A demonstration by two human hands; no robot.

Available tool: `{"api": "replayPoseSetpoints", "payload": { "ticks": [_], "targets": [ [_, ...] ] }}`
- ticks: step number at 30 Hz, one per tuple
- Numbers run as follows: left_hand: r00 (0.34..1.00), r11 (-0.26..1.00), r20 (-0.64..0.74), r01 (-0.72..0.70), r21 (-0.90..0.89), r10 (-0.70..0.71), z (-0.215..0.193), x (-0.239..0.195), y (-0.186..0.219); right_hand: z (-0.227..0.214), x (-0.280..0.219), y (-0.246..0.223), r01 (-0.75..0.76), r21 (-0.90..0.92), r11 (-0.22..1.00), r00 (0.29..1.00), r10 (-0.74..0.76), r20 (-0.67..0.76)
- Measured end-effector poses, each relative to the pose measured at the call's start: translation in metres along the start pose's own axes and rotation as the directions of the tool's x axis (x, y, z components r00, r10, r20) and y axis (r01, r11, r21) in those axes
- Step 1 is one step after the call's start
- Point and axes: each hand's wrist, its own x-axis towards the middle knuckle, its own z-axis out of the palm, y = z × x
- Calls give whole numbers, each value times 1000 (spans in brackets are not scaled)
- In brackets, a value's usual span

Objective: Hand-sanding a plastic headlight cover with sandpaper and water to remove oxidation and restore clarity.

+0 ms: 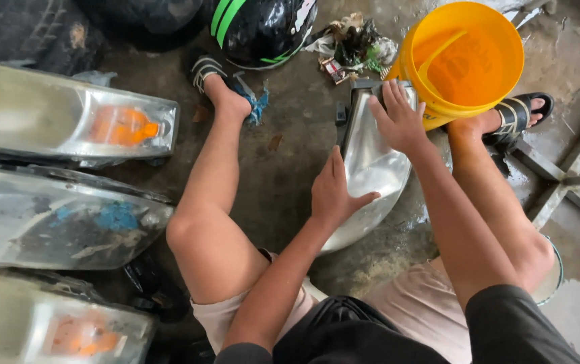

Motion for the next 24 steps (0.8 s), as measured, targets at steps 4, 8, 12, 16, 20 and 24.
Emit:
{"api": "replayPoseSetpoints", "payload": {
  "ticks": [4,8,12,16,20,24],
  "targets": [
    [1000,1000,-17,5,-21,-5,7,0,1,13,-64,-20,141,-126,982,975,-160,-152],
    [999,999,-35,12,-48,-14,31,1,-10,25,-139,-21,332,-207,920,904,-373,-210],
    [966,994,-247,-56,98,79,20,3,2,39,-66,12,399,-276,875,838,-470,-277],
    [997,1000,-79,6,30,-3,11,6,-7,28,8,-1,317,-301,899,848,-411,-335],
    [997,996,-31,72,-46,-74,-1,10,-5,42,-28,-15,409,-426,807,731,-569,-376],
    [996,986,-83,29,-167,-43,43,10,-28,47,-139,-49,414,-484,771,729,-599,-332]
  ]
}}
